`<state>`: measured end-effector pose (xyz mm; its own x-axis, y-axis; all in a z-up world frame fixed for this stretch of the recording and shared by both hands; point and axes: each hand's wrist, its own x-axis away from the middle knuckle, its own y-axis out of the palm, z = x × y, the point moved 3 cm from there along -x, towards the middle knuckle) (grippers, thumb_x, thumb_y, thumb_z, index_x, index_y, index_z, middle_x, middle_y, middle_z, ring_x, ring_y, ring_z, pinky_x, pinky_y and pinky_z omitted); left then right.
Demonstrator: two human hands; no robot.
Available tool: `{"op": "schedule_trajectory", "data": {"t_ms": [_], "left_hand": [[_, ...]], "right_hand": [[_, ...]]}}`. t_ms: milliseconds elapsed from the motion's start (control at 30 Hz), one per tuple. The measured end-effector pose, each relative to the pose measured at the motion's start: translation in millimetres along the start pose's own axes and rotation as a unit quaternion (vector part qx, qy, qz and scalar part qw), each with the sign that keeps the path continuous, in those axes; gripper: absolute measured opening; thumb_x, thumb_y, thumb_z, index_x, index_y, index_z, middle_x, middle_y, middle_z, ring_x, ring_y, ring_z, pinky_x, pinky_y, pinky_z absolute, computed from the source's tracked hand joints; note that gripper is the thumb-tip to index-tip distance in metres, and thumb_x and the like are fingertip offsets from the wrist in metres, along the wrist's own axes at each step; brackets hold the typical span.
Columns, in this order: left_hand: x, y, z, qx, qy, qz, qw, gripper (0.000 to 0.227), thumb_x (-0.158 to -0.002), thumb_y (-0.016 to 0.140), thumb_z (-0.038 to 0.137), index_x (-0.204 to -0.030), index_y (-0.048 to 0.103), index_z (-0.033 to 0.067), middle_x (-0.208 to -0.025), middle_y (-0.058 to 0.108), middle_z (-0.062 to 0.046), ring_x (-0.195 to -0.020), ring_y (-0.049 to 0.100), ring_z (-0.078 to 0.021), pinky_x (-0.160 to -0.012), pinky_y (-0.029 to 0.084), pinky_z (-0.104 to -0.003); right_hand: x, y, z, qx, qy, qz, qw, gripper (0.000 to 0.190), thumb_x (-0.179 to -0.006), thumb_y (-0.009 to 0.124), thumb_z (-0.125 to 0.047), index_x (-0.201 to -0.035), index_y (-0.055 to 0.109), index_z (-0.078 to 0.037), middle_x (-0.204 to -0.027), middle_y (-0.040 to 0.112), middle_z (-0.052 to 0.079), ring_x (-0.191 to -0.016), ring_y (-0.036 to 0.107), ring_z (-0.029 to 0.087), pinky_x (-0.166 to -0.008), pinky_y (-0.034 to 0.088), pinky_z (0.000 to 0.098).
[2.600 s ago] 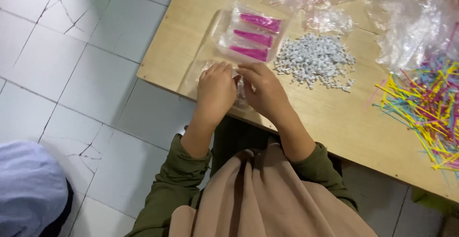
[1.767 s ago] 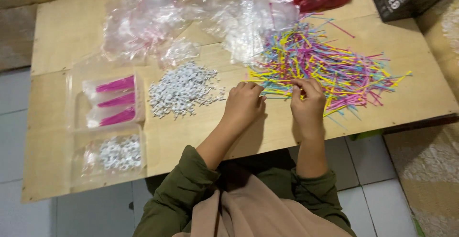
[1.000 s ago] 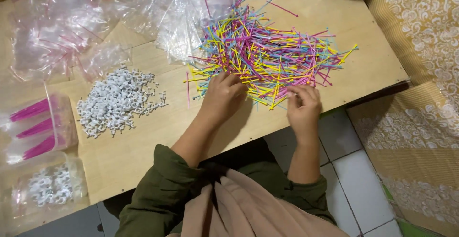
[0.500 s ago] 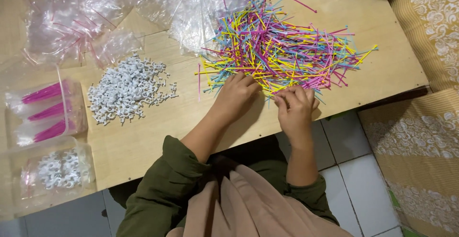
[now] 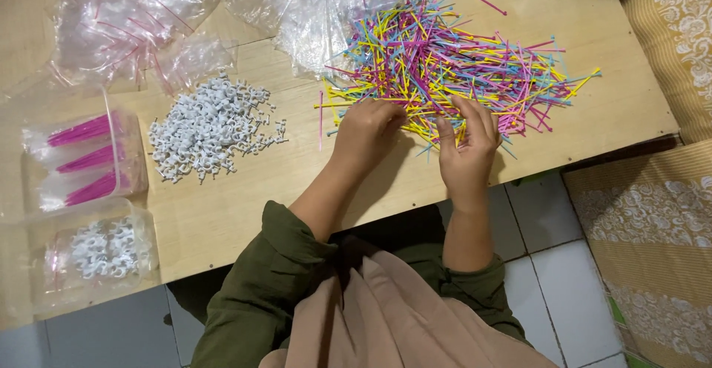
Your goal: Sorting yellow plastic sticks from a multi-colored pile and packing them into small plastic bags.
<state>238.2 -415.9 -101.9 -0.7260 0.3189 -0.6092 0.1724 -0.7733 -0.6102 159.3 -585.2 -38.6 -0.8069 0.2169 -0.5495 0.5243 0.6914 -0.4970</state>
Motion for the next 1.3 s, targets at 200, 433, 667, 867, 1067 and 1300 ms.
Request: {"op": "schedule_trajectory", "data": {"t_ms": [200, 433, 667, 867, 1067, 1300], "left_hand": [[-8, -21, 14, 0.262, -0.179, -0.014, 0.948, 0.014, -0.087, 0.078, 0.01, -0.097, 0.074, 0.0179, -0.078, 0.075, -0.002, -0.076, 0.075, -0.0188, -0.07, 0.055, -0.03], [2, -12, 30, 0.484, -0.267, -0.012, 0.833, 0.019, -0.087, 0.083, 0.013, -0.102, 0.072, 0.0142, -0.08, 0.076, -0.002, -0.077, 0.07, -0.006, -0.074, 0.055, -0.021], [38, -81, 51, 0.304, -0.273, -0.029, 0.912, 0.013, -0.088, 0.081, 0.018, -0.098, 0.076, 0.0121, -0.088, 0.077, -0.009, -0.08, 0.075, -0.0208, -0.078, 0.06, -0.032], [83, -118, 51, 0.085, -0.241, -0.126, 0.959, 0.01, -0.088, 0.078, 0.023, -0.094, 0.075, 0.0168, -0.089, 0.075, -0.003, -0.088, 0.072, -0.0258, -0.082, 0.056, -0.037], [85, -125, 44, -0.034, -0.261, -0.24, 0.934, 0.019, -0.088, 0.076, 0.027, -0.104, 0.075, 0.0164, -0.1, 0.07, -0.005, -0.099, 0.065, -0.0306, -0.085, 0.051, -0.045], [28, -121, 24, -0.164, -0.188, -0.204, 0.946, 0.028, -0.085, 0.079, 0.019, -0.11, 0.074, 0.0074, -0.1, 0.069, -0.015, -0.098, 0.064, -0.0369, -0.078, 0.05, -0.051]], "right_hand": [[2, 7, -16, -0.068, -0.019, -0.005, 0.998, 0.02, -0.105, 0.067, -0.012, -0.123, 0.07, -0.003, -0.115, 0.067, 0.014, -0.107, 0.062, 0.036, -0.098, 0.038, 0.0466], [10, 13, -30, -0.143, -0.015, -0.022, 0.989, 0.014, -0.099, 0.074, -0.003, -0.113, 0.075, 0.001, -0.099, 0.073, 0.016, -0.095, 0.071, 0.037, -0.089, 0.05, 0.0449], [22, 17, -40, -0.184, -0.037, -0.11, 0.976, 0.004, -0.096, 0.076, -0.007, -0.097, 0.076, -0.003, -0.087, 0.069, 0.011, -0.083, 0.066, 0.03, -0.084, 0.05, 0.0385], [48, 31, -49, -0.076, -0.069, -0.247, 0.964, 0.005, -0.095, 0.075, -0.02, -0.093, 0.075, -0.016, -0.094, 0.063, 0.002, -0.094, 0.057, 0.026, -0.09, 0.039, 0.0405], [53, 39, -50, 0.01, -0.061, -0.306, 0.95, 0.005, -0.089, 0.079, -0.025, -0.092, 0.077, -0.023, -0.096, 0.063, -0.003, -0.098, 0.053, 0.022, -0.091, 0.035, 0.0414], [11, 60, -41, 0.077, -0.079, -0.265, 0.958, 0.007, -0.099, 0.074, -0.025, -0.1, 0.078, -0.019, -0.099, 0.065, 0.002, -0.103, 0.054, 0.024, -0.088, 0.033, 0.0412]]}}
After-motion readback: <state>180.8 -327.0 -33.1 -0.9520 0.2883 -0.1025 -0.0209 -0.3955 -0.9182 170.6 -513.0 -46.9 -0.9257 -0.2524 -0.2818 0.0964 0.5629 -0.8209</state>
